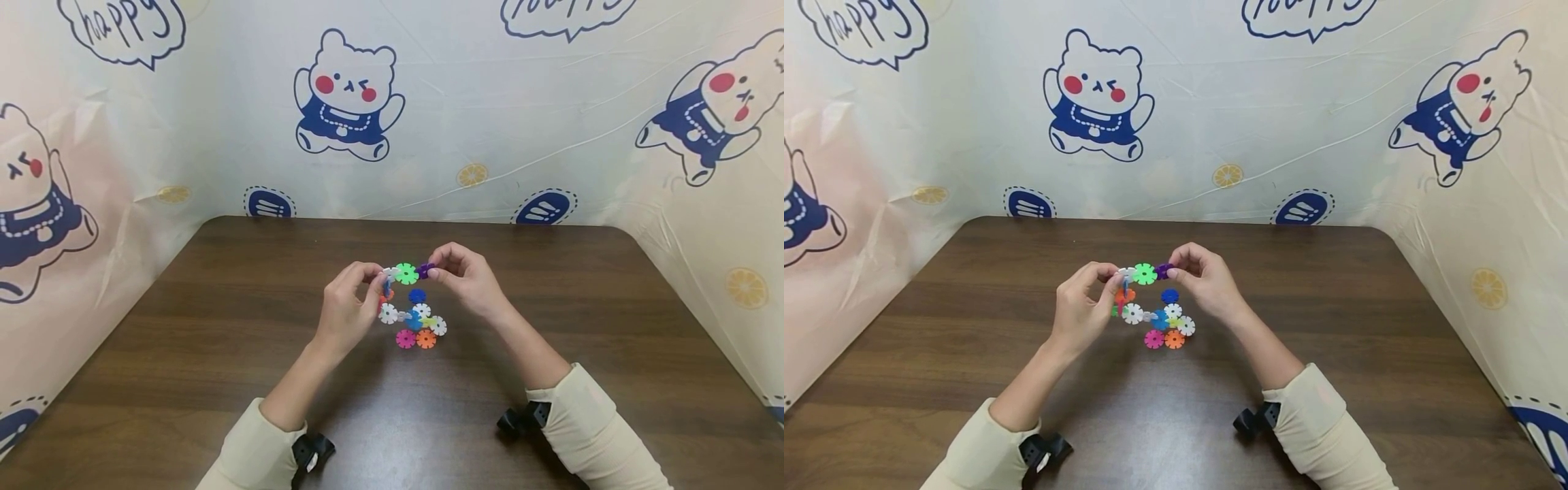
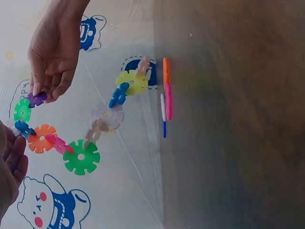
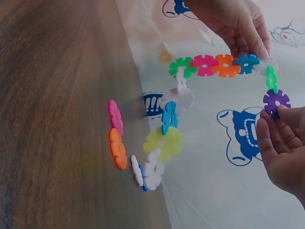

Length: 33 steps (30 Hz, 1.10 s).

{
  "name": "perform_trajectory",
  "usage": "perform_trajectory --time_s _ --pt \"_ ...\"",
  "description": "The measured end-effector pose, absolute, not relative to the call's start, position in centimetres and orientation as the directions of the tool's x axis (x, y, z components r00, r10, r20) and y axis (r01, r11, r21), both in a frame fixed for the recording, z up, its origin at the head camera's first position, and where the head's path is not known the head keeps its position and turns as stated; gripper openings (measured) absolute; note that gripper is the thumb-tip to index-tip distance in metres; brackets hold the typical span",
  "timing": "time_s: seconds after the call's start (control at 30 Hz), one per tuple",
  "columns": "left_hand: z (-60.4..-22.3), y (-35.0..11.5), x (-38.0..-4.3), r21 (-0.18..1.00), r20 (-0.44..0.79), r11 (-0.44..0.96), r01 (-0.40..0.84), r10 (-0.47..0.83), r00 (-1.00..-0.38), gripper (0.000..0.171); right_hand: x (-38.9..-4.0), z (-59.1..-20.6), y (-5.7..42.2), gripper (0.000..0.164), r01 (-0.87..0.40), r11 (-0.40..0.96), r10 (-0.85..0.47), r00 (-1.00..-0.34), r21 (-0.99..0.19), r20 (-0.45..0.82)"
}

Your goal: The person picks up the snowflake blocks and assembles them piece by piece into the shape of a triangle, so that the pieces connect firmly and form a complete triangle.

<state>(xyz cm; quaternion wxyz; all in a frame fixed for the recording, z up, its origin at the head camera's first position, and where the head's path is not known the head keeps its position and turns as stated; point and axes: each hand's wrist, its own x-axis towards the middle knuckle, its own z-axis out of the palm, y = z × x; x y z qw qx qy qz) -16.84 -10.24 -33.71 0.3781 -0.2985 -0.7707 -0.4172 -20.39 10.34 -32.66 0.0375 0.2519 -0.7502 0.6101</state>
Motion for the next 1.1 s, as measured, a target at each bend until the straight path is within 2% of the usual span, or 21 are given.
perform_trajectory --time_s 0.33,0.67,1.1 --pt "-33.44 -9.94 -16.78 0.444 0.822 0.471 0.762 0.125 -0.556 0.012 -20.3 -32.9 10.13 0.009 -0.467 0.119 -0.286 -0.861 -0.876 0.421" --pt "-33.73 -10.14 -16.76 0.472 0.802 0.473 0.744 0.12 -0.585 0.011 -20.35 -32.87 9.88 0.009 -0.447 0.146 -0.318 -0.866 -0.883 0.386" --pt "-33.57 -10.9 -17.11 0.452 0.816 0.491 0.745 0.11 -0.567 0.007 -20.88 -33.18 10.13 0.015 -0.41 0.153 -0.348 -0.874 -0.899 0.339"
